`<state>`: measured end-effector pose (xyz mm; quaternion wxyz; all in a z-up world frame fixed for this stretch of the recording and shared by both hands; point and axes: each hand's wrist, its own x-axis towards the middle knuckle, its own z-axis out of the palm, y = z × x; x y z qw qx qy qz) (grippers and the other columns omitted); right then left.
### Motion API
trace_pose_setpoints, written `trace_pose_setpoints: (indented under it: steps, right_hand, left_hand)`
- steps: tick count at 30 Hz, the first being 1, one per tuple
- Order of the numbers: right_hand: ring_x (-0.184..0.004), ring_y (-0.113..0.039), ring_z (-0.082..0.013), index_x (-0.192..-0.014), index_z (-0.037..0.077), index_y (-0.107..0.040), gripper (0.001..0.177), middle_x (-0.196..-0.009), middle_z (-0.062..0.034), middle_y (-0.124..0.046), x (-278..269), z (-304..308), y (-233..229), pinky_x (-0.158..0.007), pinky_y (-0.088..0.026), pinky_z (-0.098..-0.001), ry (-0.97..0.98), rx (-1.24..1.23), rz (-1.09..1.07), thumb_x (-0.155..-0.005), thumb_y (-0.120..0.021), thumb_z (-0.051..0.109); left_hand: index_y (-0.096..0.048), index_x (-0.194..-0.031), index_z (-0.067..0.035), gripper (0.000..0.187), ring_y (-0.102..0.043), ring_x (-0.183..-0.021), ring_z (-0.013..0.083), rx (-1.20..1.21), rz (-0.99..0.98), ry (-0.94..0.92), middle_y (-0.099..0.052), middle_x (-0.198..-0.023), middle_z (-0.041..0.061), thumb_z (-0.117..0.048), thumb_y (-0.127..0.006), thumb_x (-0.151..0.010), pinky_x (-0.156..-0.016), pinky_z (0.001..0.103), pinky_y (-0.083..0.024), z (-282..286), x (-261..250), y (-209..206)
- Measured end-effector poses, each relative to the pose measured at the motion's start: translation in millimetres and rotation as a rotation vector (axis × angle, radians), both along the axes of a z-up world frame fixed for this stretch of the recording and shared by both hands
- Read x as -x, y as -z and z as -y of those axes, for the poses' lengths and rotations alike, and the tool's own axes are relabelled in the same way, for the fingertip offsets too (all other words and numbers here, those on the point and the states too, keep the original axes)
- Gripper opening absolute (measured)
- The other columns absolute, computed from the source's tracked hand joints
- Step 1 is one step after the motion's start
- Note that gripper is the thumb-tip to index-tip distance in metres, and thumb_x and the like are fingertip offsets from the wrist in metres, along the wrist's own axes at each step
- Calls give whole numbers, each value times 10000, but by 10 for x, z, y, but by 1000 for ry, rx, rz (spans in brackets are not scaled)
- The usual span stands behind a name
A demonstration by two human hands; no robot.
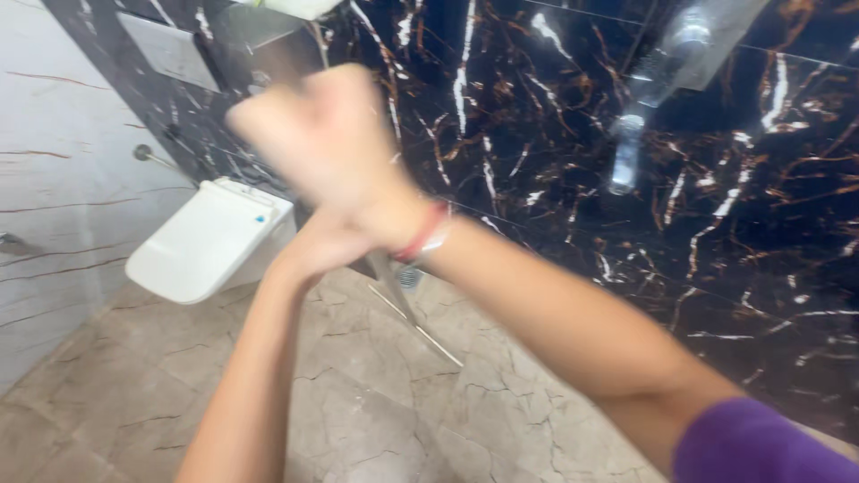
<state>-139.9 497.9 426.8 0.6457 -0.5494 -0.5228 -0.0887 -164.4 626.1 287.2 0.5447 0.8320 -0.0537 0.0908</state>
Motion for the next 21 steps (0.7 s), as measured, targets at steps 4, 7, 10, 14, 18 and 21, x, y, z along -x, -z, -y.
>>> trace_pose_setpoints:
  steps: [4, 7, 10, 14, 18, 21]
  right_hand:
    - [-448, -536, -69, -549, 43, -608, 396, -479, -25, -569, 639, -969, 455, -421, -396, -280, -76, 186, -124, -825, -695, 314]
    - [-508, -590, -99, -657, 62, -647, 292, -518, -44, -608, 988, -1099, 1045, -472, -459, -308, -305, 283, -178, -801, -673, 315]
    - [-447, -624, -137, -706, 97, -619, 307, -494, -33, -562, 1201, -1114, 1535, -547, -474, -319, -233, 316, -87, -843, -705, 357]
    - [-529, -623, -246, -701, 121, -567, 295, -574, -55, -572, 1231, -1020, 2233, -552, -479, -366, -243, 428, 99, -768, -760, 334]
    - [-561, -617, -266, -653, 138, -529, 283, -555, -50, -547, 910, -591, 2692, -615, -468, -398, -308, 568, 236, -680, -760, 299]
    - [-557, -638, -218, -783, 194, -656, 110, -605, -10, -589, 478, -445, 2675, -617, -482, -345, -282, 456, 113, -732, -700, 282]
  left_hand:
    - [-583, -1358, -26, 604, -530, -1319, 246, 23, -54, -275, -595, -1431, 122, -313, -770, -861, -1115, 399, -418, -732, 749, 888]
    - [-683, -1232, -18, 449, -592, -1170, 243, 31, -198, -370, -678, -1275, 121, -324, -738, -909, -1025, 384, -475, -845, 1178, 1489]
    - [-797, -1023, -4, 306, -646, -863, 225, 253, -316, -365, -749, -944, 132, -285, -683, -984, -776, 355, -541, -760, 1312, 1846]
    - [-737, -976, -66, 331, -648, -863, 261, 357, -223, -444, -716, -913, 67, -391, -693, -930, -775, 437, -550, -615, 1352, 2500]
    - [-657, -915, -150, 392, -650, -864, 308, 959, 444, -344, -672, -872, -20, -534, -707, -857, -774, 546, -562, -30, 731, 3429]
    - [-602, -995, -153, 651, -672, -938, 346, 1640, 462, -240, -684, -955, 26, -706, -665, -658, -863, 638, -551, -85, 381, 3590]
